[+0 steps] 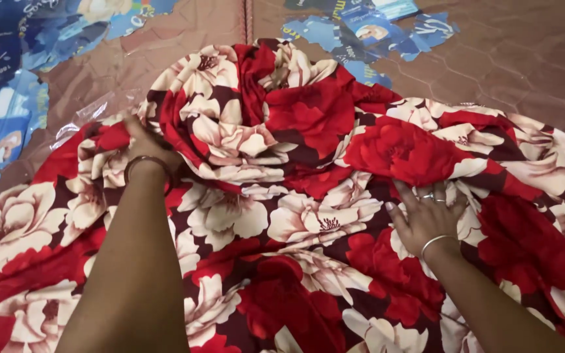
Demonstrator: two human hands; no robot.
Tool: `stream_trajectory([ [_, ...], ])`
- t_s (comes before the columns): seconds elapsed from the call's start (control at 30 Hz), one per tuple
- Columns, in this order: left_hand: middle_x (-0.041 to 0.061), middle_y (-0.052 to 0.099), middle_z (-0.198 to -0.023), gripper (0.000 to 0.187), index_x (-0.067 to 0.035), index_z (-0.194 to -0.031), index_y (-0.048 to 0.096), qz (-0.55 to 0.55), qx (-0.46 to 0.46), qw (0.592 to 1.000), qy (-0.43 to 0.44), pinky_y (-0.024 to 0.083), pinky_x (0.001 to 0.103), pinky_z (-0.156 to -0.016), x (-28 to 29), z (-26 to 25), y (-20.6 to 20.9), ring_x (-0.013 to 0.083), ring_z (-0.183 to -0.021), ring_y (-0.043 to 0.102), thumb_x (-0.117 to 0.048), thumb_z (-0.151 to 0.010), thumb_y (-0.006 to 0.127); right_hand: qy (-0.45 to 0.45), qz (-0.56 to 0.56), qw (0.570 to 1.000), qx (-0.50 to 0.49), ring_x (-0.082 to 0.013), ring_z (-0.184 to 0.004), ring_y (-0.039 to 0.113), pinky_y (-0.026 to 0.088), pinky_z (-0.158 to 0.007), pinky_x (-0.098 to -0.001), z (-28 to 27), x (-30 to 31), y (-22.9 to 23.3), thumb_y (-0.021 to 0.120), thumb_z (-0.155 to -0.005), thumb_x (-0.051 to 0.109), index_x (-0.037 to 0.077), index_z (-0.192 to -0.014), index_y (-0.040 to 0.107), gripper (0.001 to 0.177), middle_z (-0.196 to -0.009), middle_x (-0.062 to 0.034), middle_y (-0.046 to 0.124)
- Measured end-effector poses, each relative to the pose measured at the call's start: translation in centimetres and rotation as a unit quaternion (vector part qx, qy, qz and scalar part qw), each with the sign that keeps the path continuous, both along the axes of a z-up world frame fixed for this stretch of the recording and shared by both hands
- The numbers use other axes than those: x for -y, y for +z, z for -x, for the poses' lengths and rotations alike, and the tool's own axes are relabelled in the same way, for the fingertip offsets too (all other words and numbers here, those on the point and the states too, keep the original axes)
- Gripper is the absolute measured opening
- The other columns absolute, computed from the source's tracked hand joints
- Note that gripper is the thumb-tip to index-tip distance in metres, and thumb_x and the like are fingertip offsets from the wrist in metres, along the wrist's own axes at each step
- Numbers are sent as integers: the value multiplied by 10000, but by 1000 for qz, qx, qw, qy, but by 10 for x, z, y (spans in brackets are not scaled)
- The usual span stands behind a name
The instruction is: The person unfolds a red floral-patterned blanket on a mattress covered with plastic wrap. They smooth the fabric repeatedly with both hands, spreading it across the mattress surface.
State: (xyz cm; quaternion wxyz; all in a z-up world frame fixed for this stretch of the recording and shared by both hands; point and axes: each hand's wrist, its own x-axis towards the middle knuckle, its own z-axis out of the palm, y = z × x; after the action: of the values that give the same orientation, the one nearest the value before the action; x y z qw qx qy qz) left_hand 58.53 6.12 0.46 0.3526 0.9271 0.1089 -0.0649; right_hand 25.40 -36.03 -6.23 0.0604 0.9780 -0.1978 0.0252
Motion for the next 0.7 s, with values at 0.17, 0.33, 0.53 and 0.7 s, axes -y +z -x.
stream_trajectory([
  [0.17, 204, 676, -1270, 680, -135, -1438, 586, -159, 35, 978, -129, 497, 429, -1018, -13, -44, -21, 345, -1176, 631, -448, -873, 801, -18, -6, 999, -32, -430, -1474, 342, 127, -1131, -745, -2, -9, 11, 384, -967, 577, 321, -1579, 387, 664, -1414, -60, 610],
  [0.33, 86, 734, -1191, 423, -153, -1289, 671, 8, 241, 970, 22, 527, 376, -978, -17, -57, 55, 256, -1109, 686, -315, -898, 676, -25, 8, 999, -47, -372, -1464, 394, 164, -1154, -707, 1, -5, 1, 375, -985, 586, 298, -1519, 444, 611, -1309, -67, 650],
  [0.53, 159, 230, -1609, 1213, -92, -1609, -6, -103, 216, 968, 75, 287, 467, -1171, 3, -20, 48, 344, -1447, 311, -416, -802, 839, -9, -28, 1000, 10, -339, -1269, 524, 263, -1039, -711, 2, -6, 1, 410, -952, 556, 223, -1458, 515, 615, -1386, -138, 600],
  [0.7, 108, -86, -1714, 1251, -162, -1648, -108, -328, -75, 941, -34, -4, 740, -1155, 81, 68, -6, 346, -1582, -55, -550, -805, 731, -19, -26, 999, -1, -316, -1231, 570, 288, -1060, -701, 3, -4, -3, 415, -976, 562, 214, -1427, 550, 585, -1339, -104, 626],
])
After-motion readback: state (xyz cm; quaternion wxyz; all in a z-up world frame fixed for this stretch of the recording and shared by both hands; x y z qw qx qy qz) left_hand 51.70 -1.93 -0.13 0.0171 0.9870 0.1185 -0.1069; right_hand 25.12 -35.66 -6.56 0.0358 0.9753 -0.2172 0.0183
